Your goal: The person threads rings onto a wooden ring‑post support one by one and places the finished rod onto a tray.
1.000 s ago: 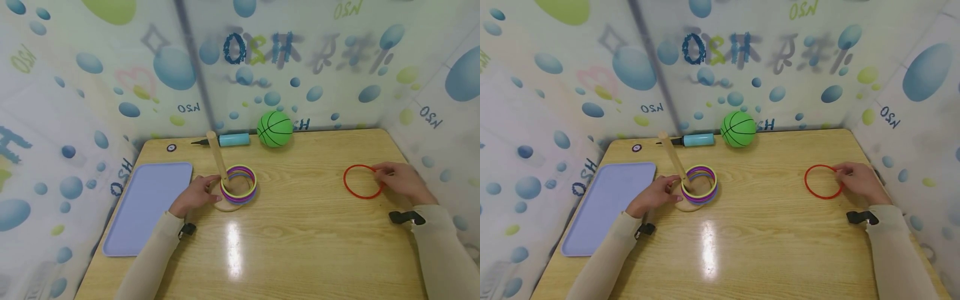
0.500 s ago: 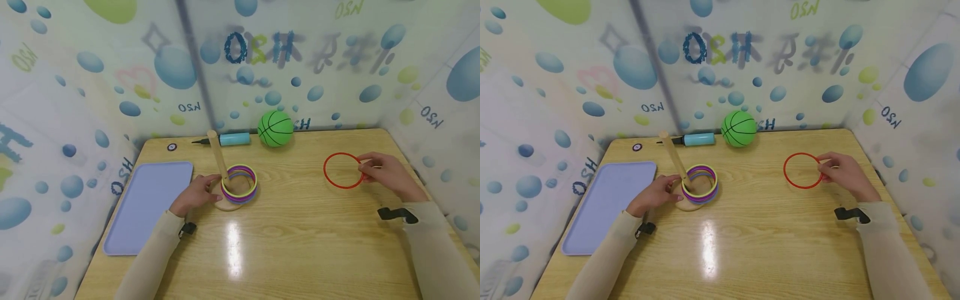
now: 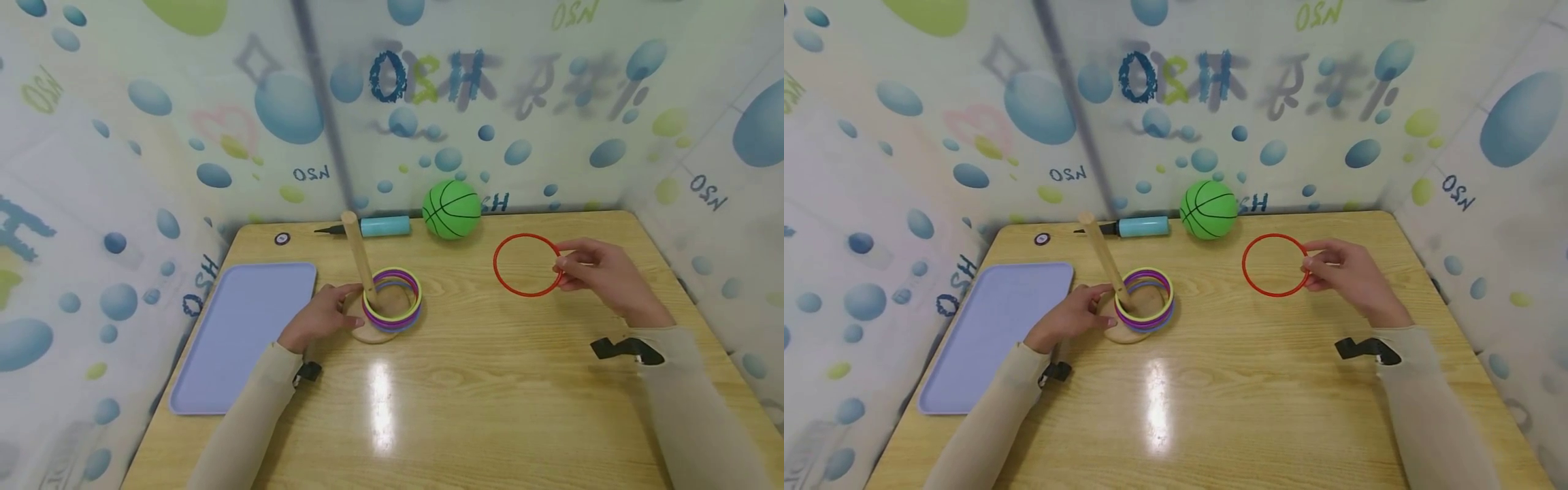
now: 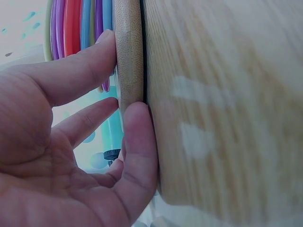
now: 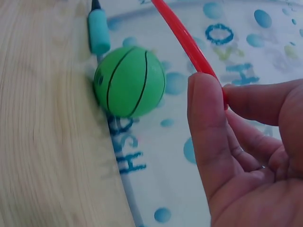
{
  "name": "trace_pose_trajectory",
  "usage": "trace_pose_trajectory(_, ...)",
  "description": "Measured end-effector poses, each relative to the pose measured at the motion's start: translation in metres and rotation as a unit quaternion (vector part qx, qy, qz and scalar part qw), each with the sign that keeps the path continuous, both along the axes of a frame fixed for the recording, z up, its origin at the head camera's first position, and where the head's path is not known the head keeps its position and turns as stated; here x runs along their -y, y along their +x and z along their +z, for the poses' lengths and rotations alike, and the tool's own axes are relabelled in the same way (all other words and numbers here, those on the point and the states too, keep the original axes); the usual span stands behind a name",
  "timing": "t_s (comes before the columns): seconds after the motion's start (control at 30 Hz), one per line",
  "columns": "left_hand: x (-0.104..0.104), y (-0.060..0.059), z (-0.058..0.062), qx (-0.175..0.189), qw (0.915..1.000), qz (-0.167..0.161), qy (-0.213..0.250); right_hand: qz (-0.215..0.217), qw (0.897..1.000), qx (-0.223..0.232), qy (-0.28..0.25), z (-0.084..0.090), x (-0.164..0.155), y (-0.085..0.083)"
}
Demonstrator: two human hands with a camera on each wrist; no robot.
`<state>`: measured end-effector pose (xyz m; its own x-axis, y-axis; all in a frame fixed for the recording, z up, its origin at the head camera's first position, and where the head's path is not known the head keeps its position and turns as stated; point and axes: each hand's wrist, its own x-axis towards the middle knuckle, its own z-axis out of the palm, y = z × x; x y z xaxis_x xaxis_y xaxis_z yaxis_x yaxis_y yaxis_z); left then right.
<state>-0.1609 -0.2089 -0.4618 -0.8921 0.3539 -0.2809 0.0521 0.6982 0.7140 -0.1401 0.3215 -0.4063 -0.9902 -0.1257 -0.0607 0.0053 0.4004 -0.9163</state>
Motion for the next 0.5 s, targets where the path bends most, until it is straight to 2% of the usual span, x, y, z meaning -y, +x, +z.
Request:
trace_pose_trajectory(0.17, 0.000, 0.000, 0.000, 0.005, 1.0000, 0.002, -0.002, -0.003, 0.998, -0.002, -0.061, 0.006, 0.024, -0.001)
trace_pose_trajectory(0.3, 0.001, 0.001, -0.001, 0.001, 1.0000, -0.001, -0.004, 0.013, 0.992, -0.009, -0.123, 0.010, 0.041, -0.002)
trace_pose_trajectory(0.37, 0.001, 0.001, -0.001, 0.002, 1.0000, 0.001, -0.004, 0.025, 0.985, -0.011, -0.168, 0.013, 0.049, -0.003)
trace_pose_trajectory(0.5, 0.001, 0.001, -0.002, 0.004, 1.0000, 0.004, -0.007, 0.048, 0.964, -0.011, -0.261, 0.020, 0.067, -0.004)
